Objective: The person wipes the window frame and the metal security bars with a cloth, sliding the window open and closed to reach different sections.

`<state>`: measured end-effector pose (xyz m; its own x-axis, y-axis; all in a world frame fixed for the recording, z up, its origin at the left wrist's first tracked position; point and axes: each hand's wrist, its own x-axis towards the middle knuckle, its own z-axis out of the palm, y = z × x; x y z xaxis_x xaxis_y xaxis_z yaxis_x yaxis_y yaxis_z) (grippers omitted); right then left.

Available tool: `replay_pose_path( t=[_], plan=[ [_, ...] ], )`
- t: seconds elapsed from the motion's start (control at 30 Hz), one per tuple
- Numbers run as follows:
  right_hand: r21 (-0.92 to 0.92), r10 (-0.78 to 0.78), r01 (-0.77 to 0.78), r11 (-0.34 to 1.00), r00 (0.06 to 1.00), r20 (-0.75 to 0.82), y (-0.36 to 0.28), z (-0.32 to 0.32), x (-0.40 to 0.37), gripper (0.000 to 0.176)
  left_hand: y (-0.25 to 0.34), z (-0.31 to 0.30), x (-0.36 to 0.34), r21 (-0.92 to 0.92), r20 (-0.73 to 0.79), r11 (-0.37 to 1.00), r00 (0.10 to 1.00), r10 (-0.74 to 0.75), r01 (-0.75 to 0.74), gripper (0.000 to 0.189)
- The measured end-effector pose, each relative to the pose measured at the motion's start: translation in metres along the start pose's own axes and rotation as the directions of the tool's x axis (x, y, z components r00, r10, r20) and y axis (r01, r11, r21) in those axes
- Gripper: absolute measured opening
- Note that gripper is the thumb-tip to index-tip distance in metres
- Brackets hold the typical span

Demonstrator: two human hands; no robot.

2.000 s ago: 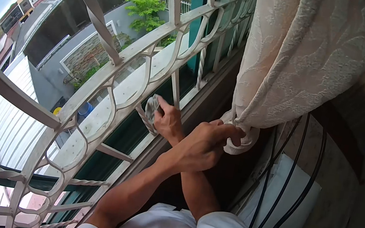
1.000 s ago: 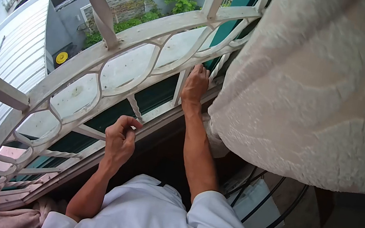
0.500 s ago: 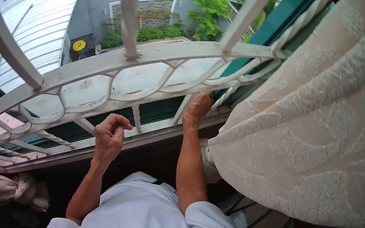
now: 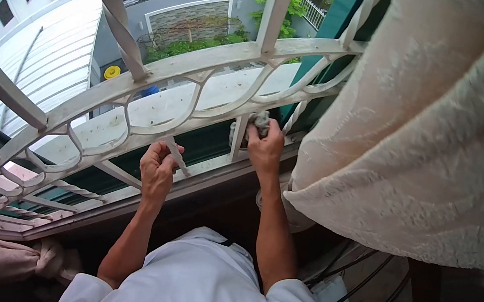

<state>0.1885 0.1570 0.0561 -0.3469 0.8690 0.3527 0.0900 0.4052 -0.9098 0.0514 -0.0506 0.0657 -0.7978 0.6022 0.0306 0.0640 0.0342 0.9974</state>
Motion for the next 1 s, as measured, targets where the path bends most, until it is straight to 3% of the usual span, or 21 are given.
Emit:
replay_pose_path(
  t=[0.07, 0.13, 0.27, 0.33, 0.4, 0.43, 0.53, 0.63, 0.7, 0.73, 0.8, 0.83, 0.87, 0.93, 1.0],
  plan=[
    [-0.165, -0.128, 0.098, 0.982, 0.975, -0.183, -0.019, -0.006, -0.024, 0.024, 0.008, -0.005, -0.011, 0.060, 0.008, 0.996, 0.998, 0.061, -0.061, 0.020],
    [-0.291, -0.221, 0.158, 0.943, 0.955, -0.198, -0.030, -0.013, -0.057, 0.027, 0.012, -0.017, -0.026, 0.101, 0.051, 0.995, 0.999, 0.013, -0.018, 0.023],
    [-0.244, -0.208, 0.175, 0.954, 0.971, -0.116, -0.042, 0.010, -0.118, 0.030, 0.018, -0.037, -0.047, 0.054, 0.027, 0.996, 0.997, 0.070, -0.071, 0.016],
    [-0.278, -0.327, 0.316, 0.907, 0.945, 0.006, -0.046, 0.042, -0.123, 0.032, 0.031, -0.047, -0.050, 0.128, 0.130, 0.991, 0.991, 0.012, -0.029, 0.020],
    [-0.234, -0.191, 0.153, 0.960, 0.970, -0.148, -0.052, 0.075, -0.102, 0.033, 0.035, -0.049, -0.051, 0.108, 0.165, 0.993, 0.986, 0.028, -0.046, 0.019],
    [-0.059, 0.023, -0.034, 0.998, 0.983, -0.183, -0.056, 0.087, -0.089, 0.033, 0.036, -0.050, -0.052, 0.086, 0.176, 0.995, 0.984, 0.039, -0.055, 0.018],
    [-0.051, 0.105, -0.123, 0.991, 0.959, -0.262, -0.016, 0.114, -0.059, 0.022, 0.040, -0.054, -0.053, 0.072, 0.293, 0.993, 0.954, 0.066, -0.090, 0.018],
    [-0.190, -0.002, -0.087, 0.978, 0.905, -0.425, -0.013, 0.126, -0.043, 0.027, 0.040, -0.069, -0.051, 0.083, 0.416, 0.989, 0.906, 0.074, -0.119, 0.017],
    [-0.462, -0.215, -0.026, 0.887, 0.861, -0.461, -0.019, 0.129, -0.046, 0.041, 0.037, -0.082, -0.050, 0.061, 0.509, 0.983, 0.853, 0.117, -0.171, 0.018],
    [-0.467, -0.212, -0.042, 0.883, 0.853, -0.477, -0.019, 0.131, -0.047, 0.041, 0.038, -0.090, -0.050, 0.058, 0.528, 0.983, 0.841, 0.117, -0.174, 0.018],
    [-0.407, -0.073, -0.140, 0.903, 0.882, -0.466, -0.016, 0.135, -0.046, 0.058, 0.044, -0.107, -0.050, 0.112, 0.658, 0.970, 0.747, 0.090, -0.216, 0.020],
    [-0.454, -0.189, -0.062, 0.889, 0.853, -0.486, -0.009, 0.139, -0.040, 0.063, 0.046, -0.112, -0.052, 0.097, 0.665, 0.972, 0.741, 0.097, -0.214, 0.022],
    [-0.458, -0.186, -0.067, 0.886, 0.854, -0.485, -0.001, 0.144, -0.037, 0.063, 0.044, -0.120, -0.053, 0.096, 0.667, 0.974, 0.740, 0.092, -0.208, 0.022],
    [-0.489, -0.307, -0.071, 0.870, 0.697, -0.648, 0.023, 0.152, -0.025, 0.064, 0.042, -0.136, -0.054, 0.125, 0.699, 0.963, 0.710, 0.084, -0.237, 0.023],
    [-0.358, -0.201, -0.113, 0.927, 0.655, -0.728, 0.042, 0.153, -0.014, 0.059, 0.042, -0.152, -0.056, 0.120, 0.694, 0.961, 0.714, 0.097, -0.248, 0.023]
  ],
)
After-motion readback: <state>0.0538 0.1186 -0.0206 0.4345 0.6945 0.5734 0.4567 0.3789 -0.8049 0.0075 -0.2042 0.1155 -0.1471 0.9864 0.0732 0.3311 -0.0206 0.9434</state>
